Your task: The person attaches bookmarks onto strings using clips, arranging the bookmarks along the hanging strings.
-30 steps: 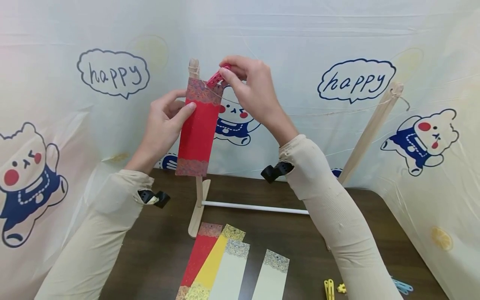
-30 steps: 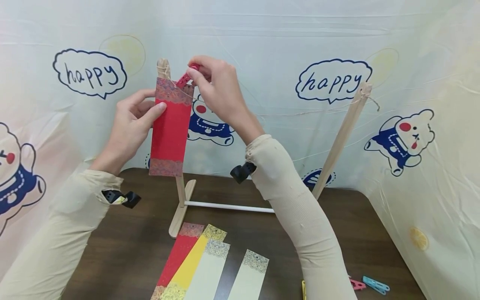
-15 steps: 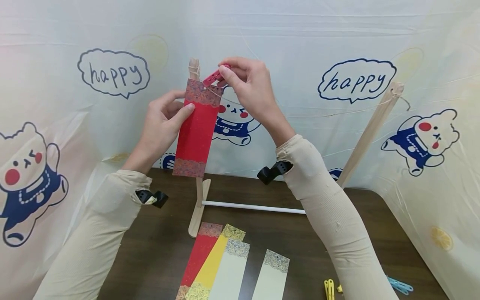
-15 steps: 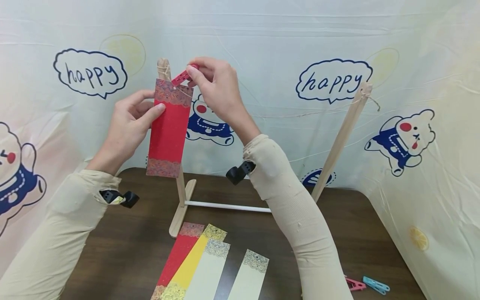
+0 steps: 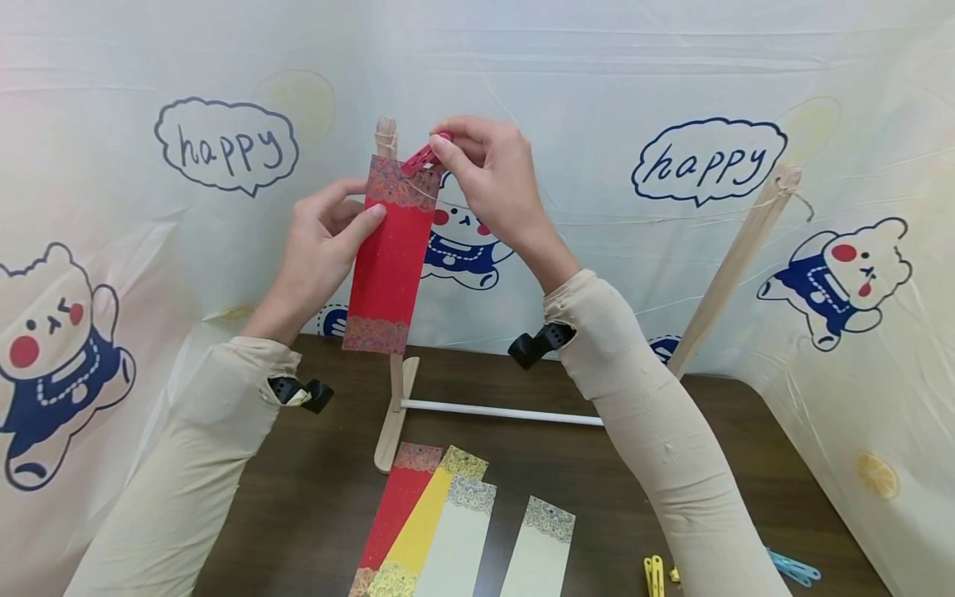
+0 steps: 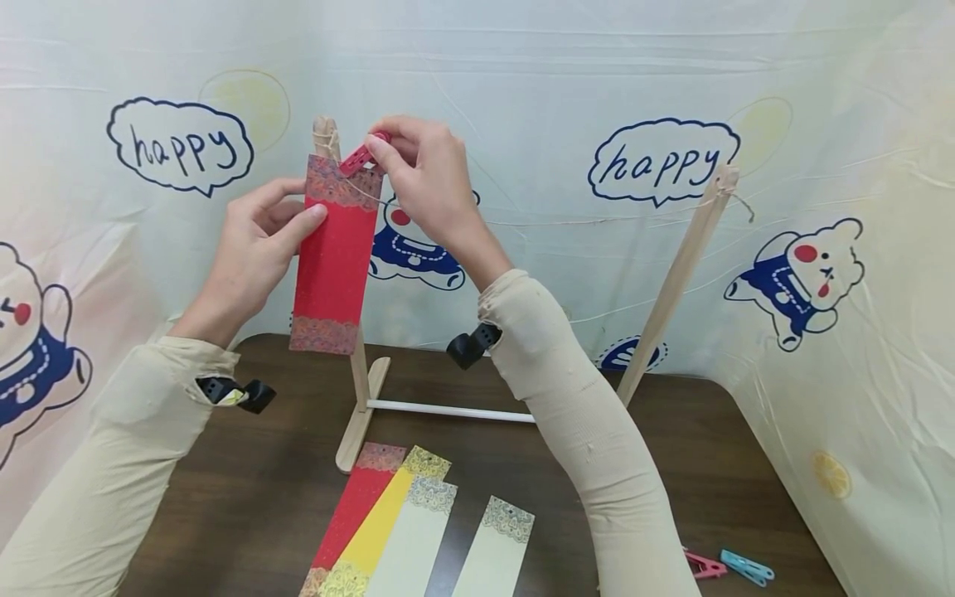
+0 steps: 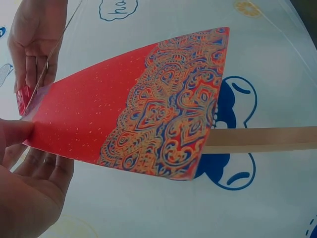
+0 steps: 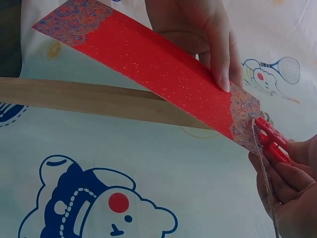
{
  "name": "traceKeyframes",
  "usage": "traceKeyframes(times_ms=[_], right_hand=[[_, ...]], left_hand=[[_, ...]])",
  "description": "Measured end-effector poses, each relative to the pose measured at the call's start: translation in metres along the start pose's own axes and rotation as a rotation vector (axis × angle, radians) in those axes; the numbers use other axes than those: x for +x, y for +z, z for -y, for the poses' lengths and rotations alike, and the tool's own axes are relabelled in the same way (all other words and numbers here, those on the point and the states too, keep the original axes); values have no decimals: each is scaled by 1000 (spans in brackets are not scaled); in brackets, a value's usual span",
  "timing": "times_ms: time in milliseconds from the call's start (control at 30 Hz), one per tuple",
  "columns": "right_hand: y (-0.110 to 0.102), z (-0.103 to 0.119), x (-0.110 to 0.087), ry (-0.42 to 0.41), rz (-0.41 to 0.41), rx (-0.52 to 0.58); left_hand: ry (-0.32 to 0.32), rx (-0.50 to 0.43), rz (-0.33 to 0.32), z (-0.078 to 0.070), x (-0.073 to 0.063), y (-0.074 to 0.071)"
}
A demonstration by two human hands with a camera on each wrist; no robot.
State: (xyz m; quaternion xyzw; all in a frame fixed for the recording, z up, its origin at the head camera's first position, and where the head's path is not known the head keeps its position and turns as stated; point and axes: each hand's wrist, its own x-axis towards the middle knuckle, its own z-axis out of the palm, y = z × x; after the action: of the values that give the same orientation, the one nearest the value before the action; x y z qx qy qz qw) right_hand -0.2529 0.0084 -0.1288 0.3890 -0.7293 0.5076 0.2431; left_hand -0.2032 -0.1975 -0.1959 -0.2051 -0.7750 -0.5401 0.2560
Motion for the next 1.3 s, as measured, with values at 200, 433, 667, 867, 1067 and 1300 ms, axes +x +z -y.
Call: traceKeyframes(times_ms=[200,433,667,867,1067,1300], right_hand=[[0,9,-3,49,-1,8],[-3,35,-12,104,-1,54],[0,8,-5,102,-6,69],[-1,-4,-3,158,21,111],[-7,-2,-11,215,100,65],[-13,-2,-31,141,93,-214]], left_hand=[[-6,2,2,0,1,-1],[-5,3,2,-1,0,0],[-4,9,6,-1,0,1],[-17,13,3,0,0,1],[-61,34,1,2,-3,2],[-94,40,-18,8,-9,2]])
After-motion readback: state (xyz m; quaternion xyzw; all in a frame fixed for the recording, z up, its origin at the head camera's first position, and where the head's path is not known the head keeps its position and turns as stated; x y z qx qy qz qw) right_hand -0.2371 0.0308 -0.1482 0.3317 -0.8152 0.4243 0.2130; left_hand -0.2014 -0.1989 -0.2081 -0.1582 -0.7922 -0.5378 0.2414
